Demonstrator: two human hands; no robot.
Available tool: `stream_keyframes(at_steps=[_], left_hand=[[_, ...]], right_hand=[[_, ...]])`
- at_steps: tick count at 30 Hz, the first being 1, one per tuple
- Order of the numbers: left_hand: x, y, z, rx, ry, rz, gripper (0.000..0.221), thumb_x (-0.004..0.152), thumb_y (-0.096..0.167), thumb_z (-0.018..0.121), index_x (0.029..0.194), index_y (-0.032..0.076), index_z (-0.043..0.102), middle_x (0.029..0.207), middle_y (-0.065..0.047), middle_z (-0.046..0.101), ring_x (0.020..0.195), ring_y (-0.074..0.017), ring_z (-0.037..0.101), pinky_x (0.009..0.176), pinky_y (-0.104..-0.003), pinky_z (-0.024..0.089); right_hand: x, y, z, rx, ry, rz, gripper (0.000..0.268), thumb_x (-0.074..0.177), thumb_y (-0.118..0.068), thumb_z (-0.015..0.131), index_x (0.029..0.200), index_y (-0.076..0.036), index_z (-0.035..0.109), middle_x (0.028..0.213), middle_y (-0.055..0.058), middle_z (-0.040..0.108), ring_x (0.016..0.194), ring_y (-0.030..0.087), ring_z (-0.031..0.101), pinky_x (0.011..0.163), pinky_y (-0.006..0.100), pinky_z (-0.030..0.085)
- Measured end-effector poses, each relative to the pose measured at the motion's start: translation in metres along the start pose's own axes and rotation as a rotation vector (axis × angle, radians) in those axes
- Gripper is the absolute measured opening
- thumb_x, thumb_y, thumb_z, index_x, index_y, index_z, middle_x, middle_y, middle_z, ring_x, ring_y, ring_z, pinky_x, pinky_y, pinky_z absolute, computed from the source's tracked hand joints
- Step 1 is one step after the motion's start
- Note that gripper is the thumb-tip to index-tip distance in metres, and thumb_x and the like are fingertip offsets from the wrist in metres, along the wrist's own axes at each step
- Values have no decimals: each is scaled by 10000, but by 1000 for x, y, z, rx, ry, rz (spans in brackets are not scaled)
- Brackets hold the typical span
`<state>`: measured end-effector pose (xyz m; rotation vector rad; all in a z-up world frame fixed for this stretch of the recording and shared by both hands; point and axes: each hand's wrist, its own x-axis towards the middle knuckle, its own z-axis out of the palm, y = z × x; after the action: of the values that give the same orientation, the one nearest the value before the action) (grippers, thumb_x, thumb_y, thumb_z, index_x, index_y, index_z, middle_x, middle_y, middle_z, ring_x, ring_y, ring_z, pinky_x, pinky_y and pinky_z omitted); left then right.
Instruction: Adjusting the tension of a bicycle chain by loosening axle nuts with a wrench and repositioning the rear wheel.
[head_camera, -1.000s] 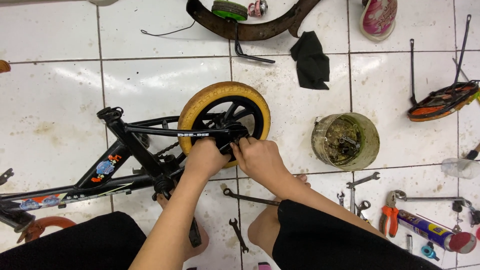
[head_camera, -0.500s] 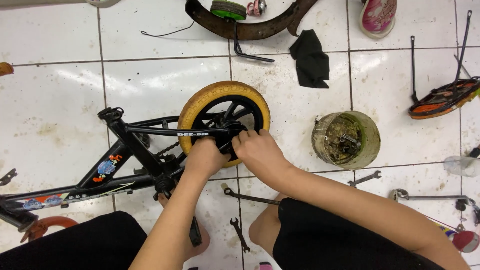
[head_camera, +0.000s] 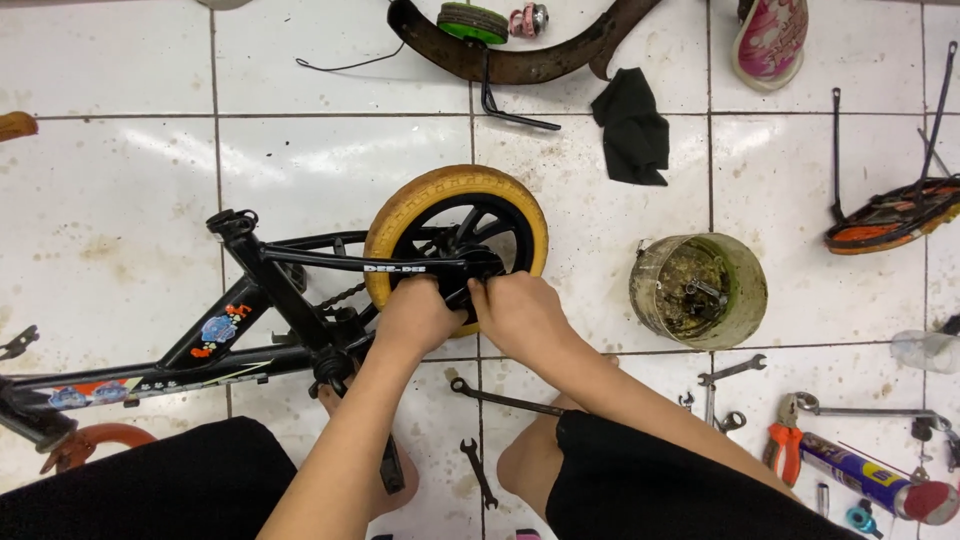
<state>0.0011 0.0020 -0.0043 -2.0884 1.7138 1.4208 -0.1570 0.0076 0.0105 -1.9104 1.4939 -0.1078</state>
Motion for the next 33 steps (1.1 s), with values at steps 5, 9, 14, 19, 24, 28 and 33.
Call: stream_keyframes(at_steps=[5, 9, 14, 19, 24, 28, 33], left_hand=[[-4, 1, -1, 9, -11, 2, 399, 768, 183, 716, 1072, -74, 697, 904, -223, 710, 932, -358, 733, 805, -420, 613], [2, -8, 6, 30, -2, 7, 368, 769, 167, 702, 1050, -71, 699, 896, -214, 707, 926, -356, 733, 802, -411, 614], [0, -1, 2, 62, -6, 19, 396, 775, 163, 721, 1081, -87, 687, 907, -229, 702, 940, -367, 733, 812, -427, 619], [-2, 1, 1, 37, -11, 1, 371, 773, 153, 704, 1057, -86, 704, 892, -224, 698, 927, -359, 732, 813, -423, 609], [0, 3, -2, 56, -17, -2, 364, 768, 162, 692, 1046, -73, 716, 894, -213, 704, 929, -356, 736, 808, -421, 610], [-4, 3, 2, 46, -19, 0, 374, 774, 170, 704, 1059, -71, 704, 893, -213, 695, 926, -357, 732, 810, -415, 609], [1, 2, -2, 29, -17, -1, 389, 777, 209, 713, 1050, -67, 712, 889, -207, 702, 922, -352, 737, 800, -418, 609]], right_hand=[[-9, -7, -13, 192, -33, 190, 540, 1020, -325, 535, 551, -73, 618, 403, 107, 546, 370, 174, 503, 405, 259, 387], [-13, -6, -11, -136, 107, -94, 391, 940, -326, 707, 726, 0, 686, 543, 169, 621, 495, 258, 642, 450, 334, 515], [-10, -5, 9, -488, 147, -194, 214, 957, -180, 643, 789, -50, 670, 571, 65, 577, 482, 193, 615, 437, 288, 513], [-4, 5, 16, -223, 130, -59, 297, 997, -155, 571, 747, -22, 661, 524, 76, 558, 456, 187, 593, 420, 278, 490], [-10, -1, 5, -170, 112, -91, 306, 992, -185, 595, 783, 21, 683, 542, 131, 600, 462, 249, 619, 426, 335, 505], [-13, 5, 16, -534, 117, -258, 170, 909, -151, 643, 780, -42, 664, 558, 62, 574, 463, 174, 598, 412, 264, 488], [-12, 3, 20, -265, 134, -118, 263, 978, -149, 590, 783, 6, 675, 541, 107, 593, 459, 235, 624, 422, 314, 505]])
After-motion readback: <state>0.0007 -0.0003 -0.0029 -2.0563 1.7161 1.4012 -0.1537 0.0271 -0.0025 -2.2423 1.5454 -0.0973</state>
